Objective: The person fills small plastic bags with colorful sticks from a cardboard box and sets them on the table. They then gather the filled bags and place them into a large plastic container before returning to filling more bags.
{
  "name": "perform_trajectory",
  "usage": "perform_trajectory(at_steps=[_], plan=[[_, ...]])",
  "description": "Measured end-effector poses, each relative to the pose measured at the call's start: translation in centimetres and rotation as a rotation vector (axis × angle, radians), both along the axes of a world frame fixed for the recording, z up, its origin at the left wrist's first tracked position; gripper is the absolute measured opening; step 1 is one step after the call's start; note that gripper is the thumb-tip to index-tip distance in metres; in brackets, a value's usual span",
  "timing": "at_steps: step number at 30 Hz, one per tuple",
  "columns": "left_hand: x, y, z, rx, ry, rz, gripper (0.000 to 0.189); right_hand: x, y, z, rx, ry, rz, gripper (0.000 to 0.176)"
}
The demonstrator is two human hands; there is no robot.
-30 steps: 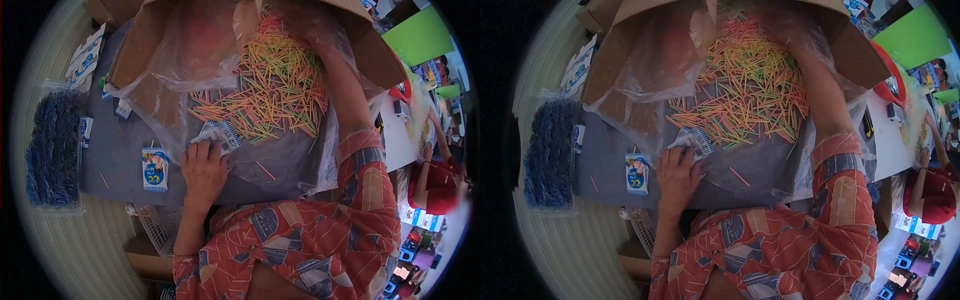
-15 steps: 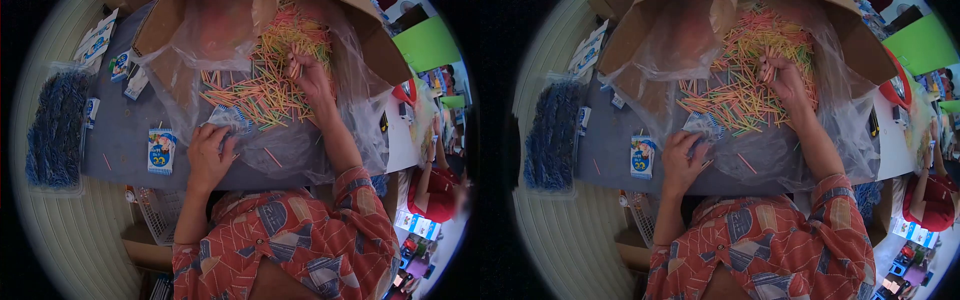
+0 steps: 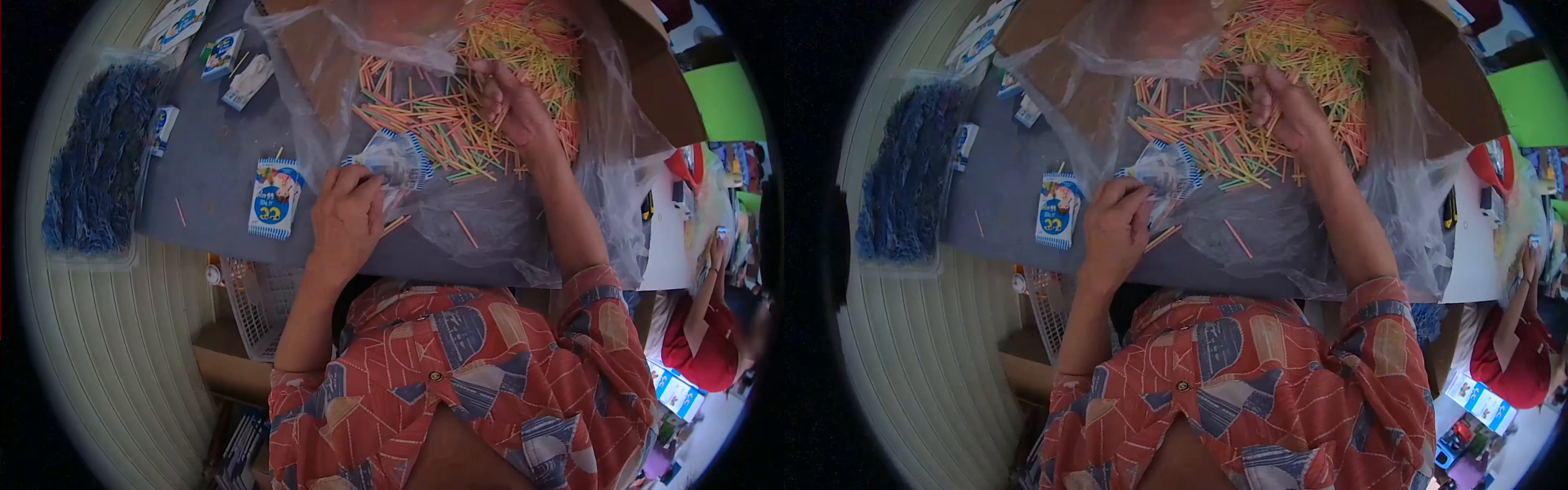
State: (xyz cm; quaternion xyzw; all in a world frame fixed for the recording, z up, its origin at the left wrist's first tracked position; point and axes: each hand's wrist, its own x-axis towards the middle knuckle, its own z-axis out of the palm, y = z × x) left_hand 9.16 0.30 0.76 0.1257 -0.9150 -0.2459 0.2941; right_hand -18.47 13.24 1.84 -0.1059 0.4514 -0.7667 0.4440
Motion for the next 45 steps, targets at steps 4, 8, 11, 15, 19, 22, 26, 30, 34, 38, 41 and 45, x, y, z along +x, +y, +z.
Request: perform_trajectory(at_steps=[4,8,11,15,19,22,26,30,34,38,41,45], plan=[[0.1,-1.1,-0.3,0.450,0.108,-0.040,0.010,1.6,0.7,1.0,-0.293,-0.042,0.120,0.035],[-0.9,-0.7,-0.9,0.677,0.160,-0.105,0.013,8.1,0.0,5.1,-0.478,0.132,0.064,0.035],[-2.0,0.6,-0.8,0.763,0.307,-0.164,0.016,9.8,-1.7,5.2,-0.482,0.278,0.015,0.035],[-2.9,1.4,-0.5,0.820,0.370,-0.194,0.013,10.1,-1.7,5.2,-0.319,0.596,0.059,0.042],[-3.6,1.8,-0.9,0.847,0.390,-0.207,0.011,9.6,-0.9,5.1,-0.071,0.734,0.131,0.050],[-3.9,2.1,-0.6,0.852,0.381,-0.231,0.011,9.4,-0.6,4.9,-0.061,0.704,0.144,0.051],[-4.1,2.5,-0.3,1.090,0.360,-0.229,0.011,10.1,-0.7,4.8,-0.224,0.798,0.148,0.051],[-3.9,3.0,0.2,1.343,0.265,-0.221,0.012,9.1,-0.4,4.6,-0.380,0.696,-0.002,0.050],[-4.0,3.0,-1.0,1.172,0.352,-0.285,0.013,8.9,0.2,5.0,-0.191,0.841,0.238,0.062],[-4.4,2.4,-1.2,1.038,0.432,-0.313,0.013,7.8,-0.9,4.3,-0.323,1.010,0.381,0.053],[-5.1,2.4,-0.7,1.069,0.372,-0.342,0.018,8.2,-1.0,5.2,-0.276,0.855,0.340,0.054],[-5.4,2.9,-0.5,1.220,0.419,-0.342,0.026,9.7,-0.6,7.1,-0.099,0.764,0.078,0.066]])
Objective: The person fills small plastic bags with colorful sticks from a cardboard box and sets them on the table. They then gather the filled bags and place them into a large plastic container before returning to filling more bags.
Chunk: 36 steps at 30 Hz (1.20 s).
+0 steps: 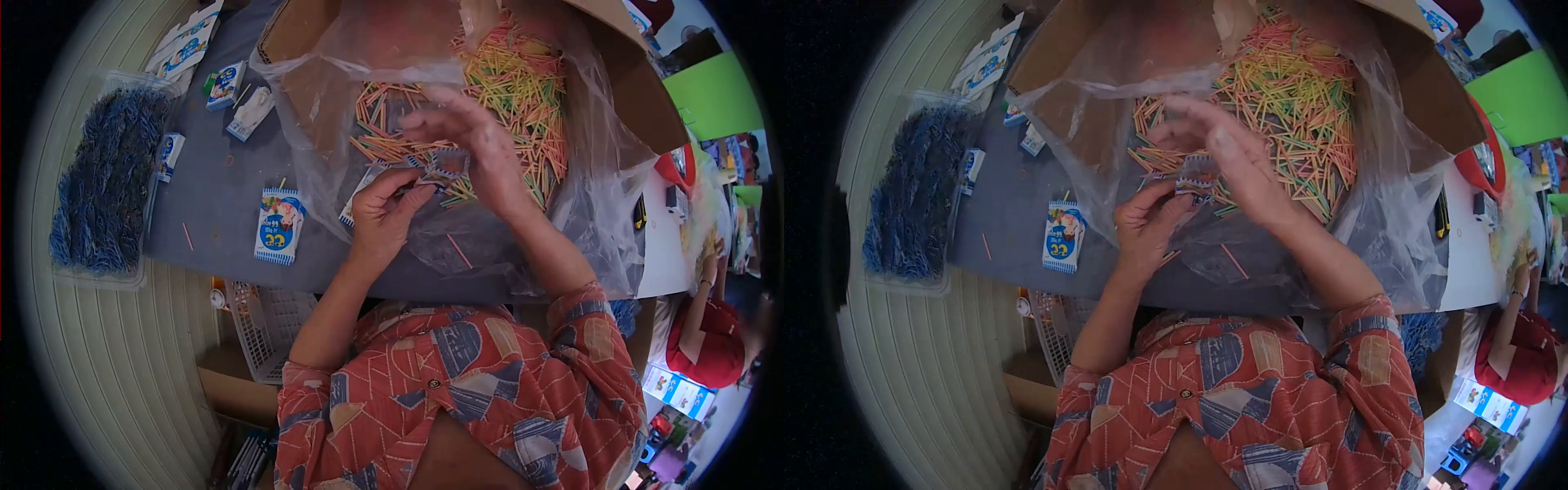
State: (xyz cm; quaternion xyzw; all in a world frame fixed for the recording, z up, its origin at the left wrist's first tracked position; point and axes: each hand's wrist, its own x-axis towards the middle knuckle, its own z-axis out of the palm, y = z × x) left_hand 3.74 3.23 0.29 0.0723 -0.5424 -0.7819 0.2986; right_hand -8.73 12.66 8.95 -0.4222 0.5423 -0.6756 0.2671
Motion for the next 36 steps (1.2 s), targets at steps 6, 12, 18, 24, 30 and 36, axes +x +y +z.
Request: perform_trajectory(at_steps=[6,12,18,24,30,36], plan=[[1.4,0.8,-0.1,-0.349,-0.090,0.046,0.029,0.0,0.2,-1.9,0.099,0.209,0.209,0.042],[4.1,-2.1,-0.3,-0.605,-0.015,0.284,0.031,-6.0,1.3,-2.9,0.460,0.804,-0.089,0.024],[4.4,-3.2,0.5,-0.754,0.126,0.382,0.037,-7.7,1.6,-6.6,0.644,1.383,-0.053,0.015],[4.9,-2.4,0.3,-0.607,0.089,0.348,0.039,-8.4,3.1,-5.1,0.454,1.263,-0.305,0.012],[4.5,-2.1,-0.1,-0.608,0.092,0.327,0.038,-6.7,3.8,-3.2,0.359,1.033,-0.346,0.012],[4.7,-1.5,-0.1,-0.448,0.122,0.308,0.039,-6.0,2.1,-7.1,0.636,1.335,-0.138,0.024]])
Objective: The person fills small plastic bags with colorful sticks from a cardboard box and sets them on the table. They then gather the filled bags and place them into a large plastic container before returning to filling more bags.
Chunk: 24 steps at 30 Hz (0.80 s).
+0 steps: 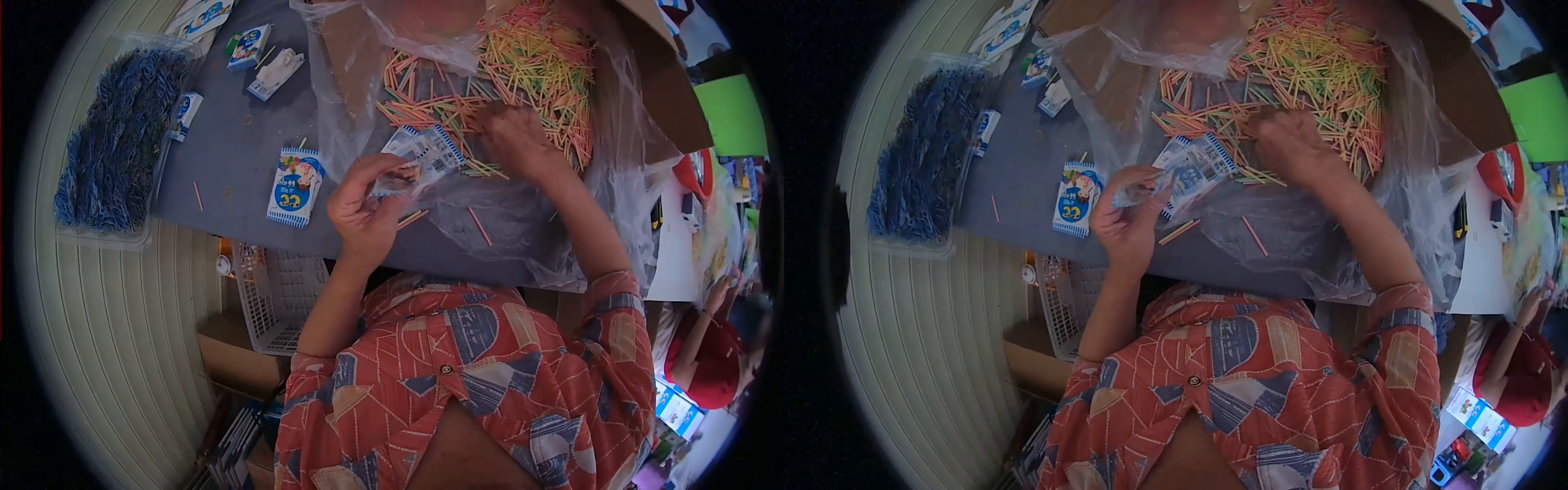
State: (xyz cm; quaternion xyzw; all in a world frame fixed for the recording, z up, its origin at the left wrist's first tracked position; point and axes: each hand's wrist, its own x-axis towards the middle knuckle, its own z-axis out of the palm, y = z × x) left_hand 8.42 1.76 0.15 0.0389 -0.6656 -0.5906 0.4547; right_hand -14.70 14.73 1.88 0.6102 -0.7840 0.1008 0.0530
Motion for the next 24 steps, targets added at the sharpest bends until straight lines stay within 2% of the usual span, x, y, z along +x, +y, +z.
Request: perform_trajectory(at_steps=[1,2,4,6,8,9,11,12,14,15,17,21,23,24], plan=[[0.2,0.2,-0.2,0.190,0.005,0.011,0.039,-0.5,0.0,-0.4,0.063,0.063,-0.051,0.021],[0.5,-0.1,-0.4,0.188,0.005,0.021,0.039,-0.9,-0.1,-0.6,0.122,0.127,-0.101,0.019],[0.9,-0.6,-0.6,-0.165,-0.061,0.019,0.036,-1.6,-0.3,-0.6,0.207,0.147,-0.160,0.021],[0.8,-0.4,-0.7,-0.142,-0.058,0.019,0.037,-1.4,-0.1,0.0,0.304,0.163,-0.226,0.023],[1.0,-0.4,-0.9,-0.119,-0.050,0.017,0.037,-0.7,0.4,2.2,-0.152,-0.054,-0.223,0.035],[1.1,-0.6,-0.8,-0.137,-0.061,0.014,0.035,-0.6,0.6,2.6,-0.150,-0.051,-0.225,0.035],[0.7,-0.5,-0.6,-0.153,-0.064,0.001,0.033,-0.8,1.2,3.5,-0.381,-0.482,-0.234,0.050],[0.4,-0.3,-0.5,-0.122,-0.099,0.035,0.029,-0.8,1.5,4.1,-0.383,-0.470,-0.246,0.050],[-0.7,0.2,-0.2,-0.089,-0.123,0.048,0.025,-0.4,1.9,5.4,-0.601,-0.883,-0.161,0.055],[-1.2,0.4,-0.1,-0.094,-0.205,0.050,0.023,0.2,2.0,6.4,-0.605,-0.870,-0.173,0.055],[-2.1,0.8,0.3,-0.104,-0.286,0.046,0.022,1.9,1.9,8.1,-0.730,-1.078,0.017,0.051],[-4.4,1.7,0.8,-0.023,-0.273,-0.037,0.022,4.1,1.4,8.4,-0.803,-1.038,0.159,0.048],[-4.9,2.0,0.7,0.006,-0.240,-0.076,0.021,4.8,1.0,8.3,-0.808,-0.843,0.214,0.043],[-5.0,2.2,0.7,0.034,-0.193,-0.107,0.021,4.9,1.0,8.1,-0.811,-0.842,0.214,0.043]])
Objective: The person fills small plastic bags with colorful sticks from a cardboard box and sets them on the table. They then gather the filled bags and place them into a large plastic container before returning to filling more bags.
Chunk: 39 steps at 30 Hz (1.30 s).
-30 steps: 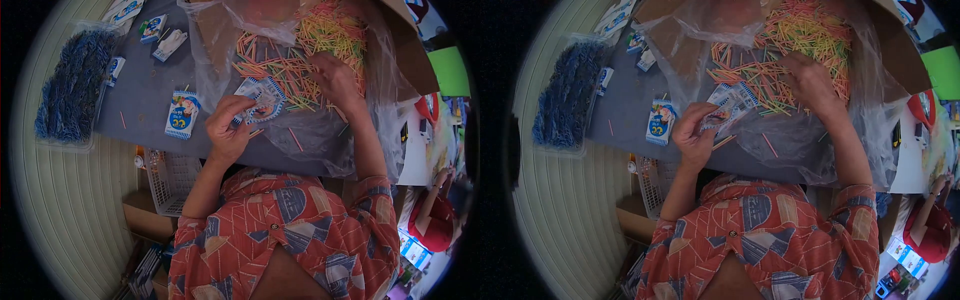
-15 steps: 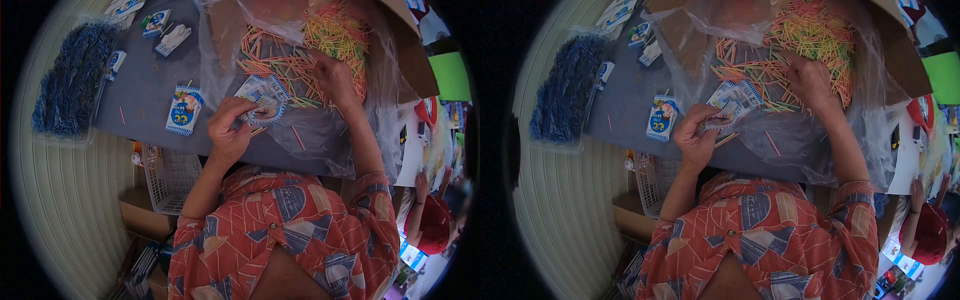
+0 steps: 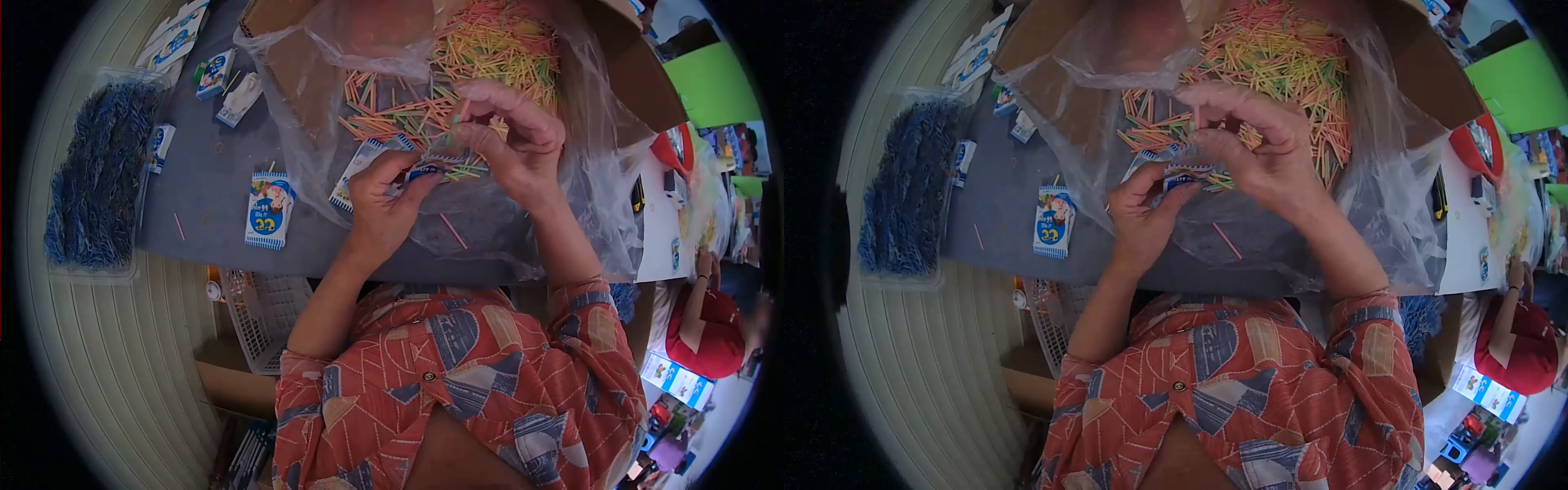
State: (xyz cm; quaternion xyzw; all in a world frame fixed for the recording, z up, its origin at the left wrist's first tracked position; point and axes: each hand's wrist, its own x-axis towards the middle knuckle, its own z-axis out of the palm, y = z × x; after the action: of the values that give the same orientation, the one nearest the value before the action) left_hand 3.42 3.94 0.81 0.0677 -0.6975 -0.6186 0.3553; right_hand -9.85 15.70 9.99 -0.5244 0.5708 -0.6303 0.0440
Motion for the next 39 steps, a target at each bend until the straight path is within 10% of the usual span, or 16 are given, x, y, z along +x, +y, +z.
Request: perform_trajectory(at_steps=[9,14,18,24,29,31,35,39], plan=[[0.2,0.6,-0.3,-0.015,0.098,-0.010,0.026,1.3,0.8,-0.9,-0.059,-0.262,0.022,0.033],[1.1,0.4,-1.1,0.000,0.114,-0.015,0.029,0.5,0.3,-0.9,0.086,0.486,0.073,0.025],[4.2,0.2,-1.2,0.090,-0.005,0.054,0.026,2.0,0.6,-0.2,0.270,0.565,0.140,0.034],[11.9,-6.6,0.7,0.044,-0.263,0.230,0.022,-4.6,3.9,-2.4,0.506,-0.035,-0.051,0.046],[10.6,-6.5,2.6,-1.054,-0.762,0.737,0.040,-8.6,2.9,-5.1,0.979,0.492,-0.326,0.066],[8.5,-3.9,2.7,-1.040,-0.602,0.577,0.041,-7.4,1.1,-5.5,1.112,0.828,-0.417,0.071],[4.4,-0.5,1.7,-0.973,-0.537,0.206,0.039,-6.9,-0.8,-5.6,1.215,0.707,-0.382,0.058],[2.8,-0.5,-1.0,-1.152,-0.603,0.266,0.033,-5.8,-0.2,-6.6,1.303,0.729,-0.384,0.032]])
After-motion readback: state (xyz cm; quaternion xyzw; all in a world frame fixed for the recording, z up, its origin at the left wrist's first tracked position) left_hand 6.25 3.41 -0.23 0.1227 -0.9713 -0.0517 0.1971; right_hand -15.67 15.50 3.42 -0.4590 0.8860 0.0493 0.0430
